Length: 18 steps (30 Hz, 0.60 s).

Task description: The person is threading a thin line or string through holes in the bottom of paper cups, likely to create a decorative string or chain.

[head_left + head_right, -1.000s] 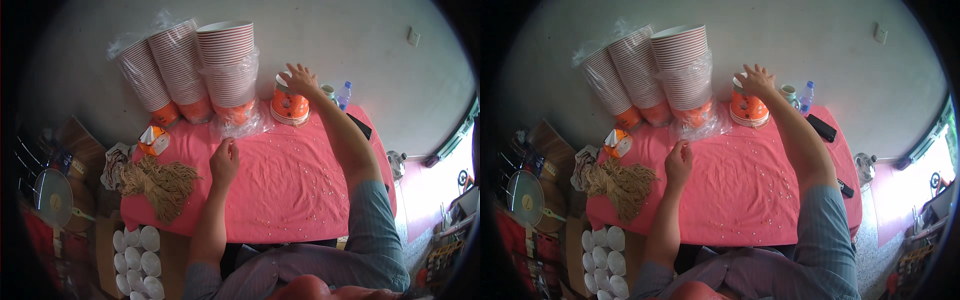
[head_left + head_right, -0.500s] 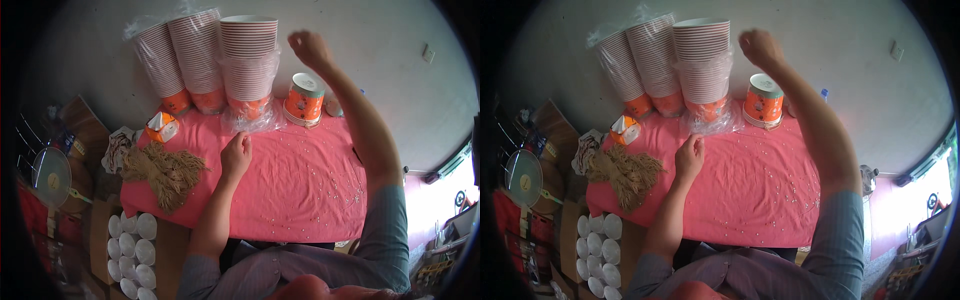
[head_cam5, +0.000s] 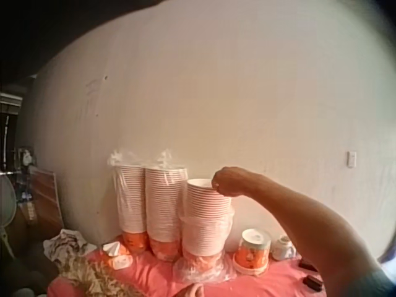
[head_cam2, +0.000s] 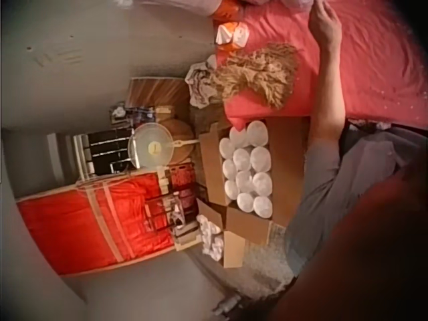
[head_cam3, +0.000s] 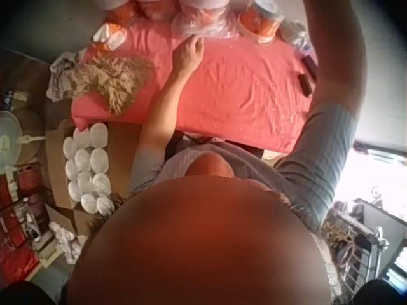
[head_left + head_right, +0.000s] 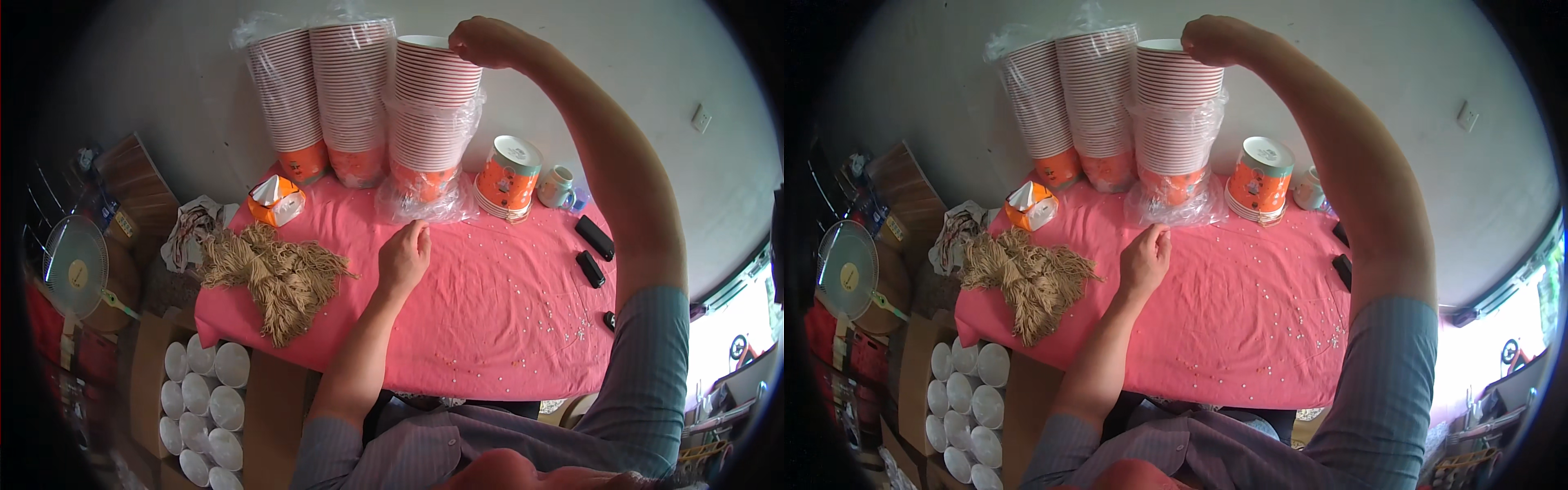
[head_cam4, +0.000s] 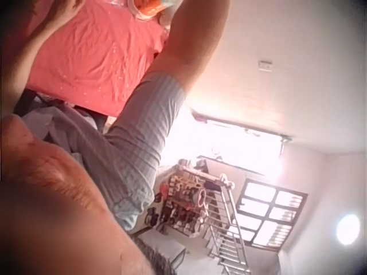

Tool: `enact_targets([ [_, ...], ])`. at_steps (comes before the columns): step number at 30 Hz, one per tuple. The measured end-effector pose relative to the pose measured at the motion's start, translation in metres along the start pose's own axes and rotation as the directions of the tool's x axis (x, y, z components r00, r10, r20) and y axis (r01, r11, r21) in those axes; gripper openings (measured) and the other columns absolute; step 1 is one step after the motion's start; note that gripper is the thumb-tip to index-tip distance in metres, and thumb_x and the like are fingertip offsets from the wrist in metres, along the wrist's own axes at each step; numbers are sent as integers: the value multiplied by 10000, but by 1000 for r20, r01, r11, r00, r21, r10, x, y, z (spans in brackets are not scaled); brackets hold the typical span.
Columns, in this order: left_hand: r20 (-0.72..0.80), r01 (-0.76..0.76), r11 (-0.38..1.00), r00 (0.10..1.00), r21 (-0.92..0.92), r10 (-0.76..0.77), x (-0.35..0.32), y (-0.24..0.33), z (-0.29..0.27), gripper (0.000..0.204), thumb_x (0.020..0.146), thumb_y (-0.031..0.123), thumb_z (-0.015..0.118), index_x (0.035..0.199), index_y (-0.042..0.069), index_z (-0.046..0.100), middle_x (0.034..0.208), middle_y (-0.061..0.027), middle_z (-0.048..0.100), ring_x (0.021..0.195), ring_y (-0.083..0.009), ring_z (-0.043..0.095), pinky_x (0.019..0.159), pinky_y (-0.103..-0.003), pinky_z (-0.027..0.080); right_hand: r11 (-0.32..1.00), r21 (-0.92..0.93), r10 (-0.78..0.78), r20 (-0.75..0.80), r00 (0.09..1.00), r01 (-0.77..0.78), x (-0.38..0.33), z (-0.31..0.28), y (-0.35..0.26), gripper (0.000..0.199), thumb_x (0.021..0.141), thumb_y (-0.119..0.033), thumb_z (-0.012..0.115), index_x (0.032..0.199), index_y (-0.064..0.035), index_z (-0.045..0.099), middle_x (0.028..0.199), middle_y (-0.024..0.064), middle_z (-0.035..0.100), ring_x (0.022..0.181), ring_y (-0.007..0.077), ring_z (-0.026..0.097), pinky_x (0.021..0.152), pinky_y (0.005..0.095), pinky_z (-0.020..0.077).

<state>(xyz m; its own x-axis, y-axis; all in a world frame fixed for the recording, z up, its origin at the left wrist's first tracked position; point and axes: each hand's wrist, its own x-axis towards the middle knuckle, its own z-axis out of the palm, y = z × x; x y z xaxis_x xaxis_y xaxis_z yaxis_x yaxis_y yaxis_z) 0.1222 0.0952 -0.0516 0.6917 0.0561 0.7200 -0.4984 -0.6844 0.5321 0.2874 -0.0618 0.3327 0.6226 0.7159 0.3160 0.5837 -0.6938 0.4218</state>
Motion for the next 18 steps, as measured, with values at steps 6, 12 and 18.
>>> enact_targets([
  [6,-35,-59,998,998,-33,58,-2,-2,3,107,1038,126,697,1122,63,674,952,-154,764,863,-352,765,730,-458,602,993,-95,-65,-2,998,65,9,-3,-9,200,962,-144,652,1054,-45,799,966,198,793,923,383,773,849,513,600],
  [12,-39,-71,997,997,-40,70,-3,-1,3,103,1038,126,695,1112,61,662,937,-163,759,840,-356,764,714,-466,609,982,99,178,-234,956,-159,-2,13,-15,232,978,-198,624,1120,-78,761,1030,168,805,967,412,772,848,541,602],
  [18,-23,-69,997,997,-44,68,-3,-1,4,99,1038,131,694,1095,60,653,933,-163,757,847,-361,764,714,-471,612,956,137,292,-518,804,-260,5,34,3,208,1074,-261,544,1049,-94,666,1051,193,784,988,451,747,841,575,584],
])
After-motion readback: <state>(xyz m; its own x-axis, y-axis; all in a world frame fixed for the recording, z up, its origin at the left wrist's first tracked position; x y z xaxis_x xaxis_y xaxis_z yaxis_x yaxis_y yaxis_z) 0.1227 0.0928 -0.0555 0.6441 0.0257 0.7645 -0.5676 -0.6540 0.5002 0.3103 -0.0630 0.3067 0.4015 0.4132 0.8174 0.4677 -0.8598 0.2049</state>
